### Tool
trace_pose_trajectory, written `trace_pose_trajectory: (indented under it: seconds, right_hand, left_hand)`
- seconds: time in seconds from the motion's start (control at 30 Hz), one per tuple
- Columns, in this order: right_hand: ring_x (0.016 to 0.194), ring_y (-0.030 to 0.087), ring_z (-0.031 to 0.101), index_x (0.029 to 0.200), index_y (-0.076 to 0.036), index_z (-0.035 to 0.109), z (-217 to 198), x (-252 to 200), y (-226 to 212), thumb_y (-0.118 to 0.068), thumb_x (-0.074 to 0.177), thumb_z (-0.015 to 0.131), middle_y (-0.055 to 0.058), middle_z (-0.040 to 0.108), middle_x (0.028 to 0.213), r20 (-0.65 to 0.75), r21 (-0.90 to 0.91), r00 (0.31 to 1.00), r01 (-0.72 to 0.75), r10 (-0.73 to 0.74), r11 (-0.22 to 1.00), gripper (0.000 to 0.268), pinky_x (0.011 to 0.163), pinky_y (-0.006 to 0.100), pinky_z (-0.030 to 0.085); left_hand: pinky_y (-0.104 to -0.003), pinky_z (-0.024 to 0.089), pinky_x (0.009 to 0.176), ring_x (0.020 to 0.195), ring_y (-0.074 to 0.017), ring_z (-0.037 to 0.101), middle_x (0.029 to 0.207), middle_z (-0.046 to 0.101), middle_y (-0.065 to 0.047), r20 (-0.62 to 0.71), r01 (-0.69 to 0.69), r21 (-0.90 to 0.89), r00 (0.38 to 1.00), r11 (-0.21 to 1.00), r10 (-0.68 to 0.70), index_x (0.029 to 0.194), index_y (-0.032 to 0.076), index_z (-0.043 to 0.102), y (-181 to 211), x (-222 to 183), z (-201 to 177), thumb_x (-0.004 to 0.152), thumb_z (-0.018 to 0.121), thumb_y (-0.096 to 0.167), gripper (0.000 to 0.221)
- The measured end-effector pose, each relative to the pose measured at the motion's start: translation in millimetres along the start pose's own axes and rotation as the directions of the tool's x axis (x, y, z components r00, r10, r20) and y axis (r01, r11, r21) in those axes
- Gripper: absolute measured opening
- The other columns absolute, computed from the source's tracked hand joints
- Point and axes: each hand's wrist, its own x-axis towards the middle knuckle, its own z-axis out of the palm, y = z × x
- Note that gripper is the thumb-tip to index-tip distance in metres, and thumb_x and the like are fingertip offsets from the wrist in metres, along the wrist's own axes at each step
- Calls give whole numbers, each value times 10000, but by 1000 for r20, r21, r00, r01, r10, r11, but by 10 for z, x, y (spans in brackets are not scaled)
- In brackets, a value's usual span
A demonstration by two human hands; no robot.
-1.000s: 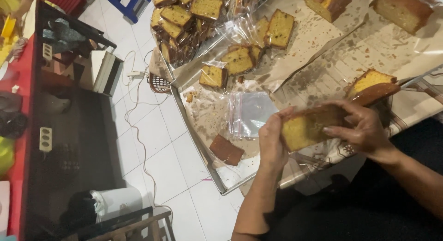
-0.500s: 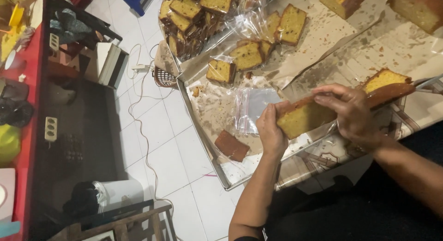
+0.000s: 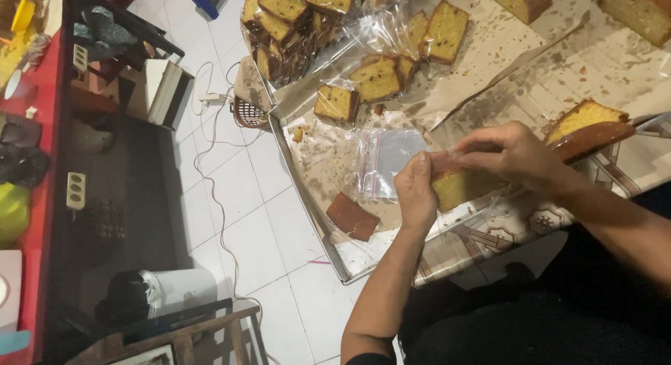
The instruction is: Wrapping individual slices of cake into small plastic bags for packaging.
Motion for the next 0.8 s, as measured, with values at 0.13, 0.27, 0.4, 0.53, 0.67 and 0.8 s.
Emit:
trace_pose_trajectory:
  seconds: [0.13, 0.27, 0.4, 0.53, 0.67, 0.8]
  right_hand:
    - [636, 202, 643, 1006, -36, 824, -18, 61, -3, -207, 887, 707, 109, 793, 828, 101, 77, 994, -60, 52, 995, 239, 529, 287, 487]
    - [694, 190, 702, 937, -42, 807, -28, 225, 250, -197, 909, 662, 106, 783, 827, 197, -25, 966, 177, -169, 984, 214, 628, 291, 591]
    - [755, 167, 733, 976, -119, 841, -73, 305, 223, -222, 905, 662, 54, 821, 864, 268, -117, 953, 175, -139, 978, 218, 710, 294, 588]
    - [691, 130, 718, 1053, -141, 807, -111, 437, 442, -151, 931, 644, 42, 801, 892, 313, -285, 942, 215, -121, 934, 204, 581, 202, 608]
    - [671, 94, 612, 892, -240, 731, -217, 604, 866, -147, 937, 605, -52, 674, 820, 370, -537, 927, 271, -65, 799, 163, 602, 189, 542]
    - [539, 77, 513, 783, -213, 633, -216, 552, 1158, -166, 984, 561, -58, 588, 654, 395, -557, 837, 545, -378, 626, 218, 508, 175, 494]
  left_hand:
    - [-332, 631, 815, 869, -228, 723, 953, 740, -131, 102, -51, 36, 994, 998, 47, 1024, 24, 720, -8, -23, 42, 1112, 473, 358, 425]
    - [-304, 605, 691, 783, -206, 691, 857, 700, -93, 149, -144, 153, 981, 978, 121, 1020, 47, 702, -23, -45, 51, 1124, 445, 365, 422]
    - [-326, 627, 720, 820, -228, 717, 906, 727, -118, 135, -143, 129, 983, 981, 125, 1033, 48, 707, 4, -32, 24, 1119, 447, 374, 426]
    - [-355, 651, 825, 925, -269, 742, 997, 741, -153, 136, -136, 39, 982, 990, 130, 1057, 17, 703, -10, -26, 5, 1118, 465, 357, 419]
    - [-355, 644, 918, 1000, -289, 743, 1069, 739, -186, 153, -163, -12, 975, 987, 163, 1106, -31, 706, 82, -60, -38, 1130, 454, 281, 401]
    - [-345, 641, 891, 988, -273, 742, 1048, 747, -162, 158, -163, 56, 976, 985, 153, 1078, 3, 717, 104, -88, -132, 1129, 435, 304, 416]
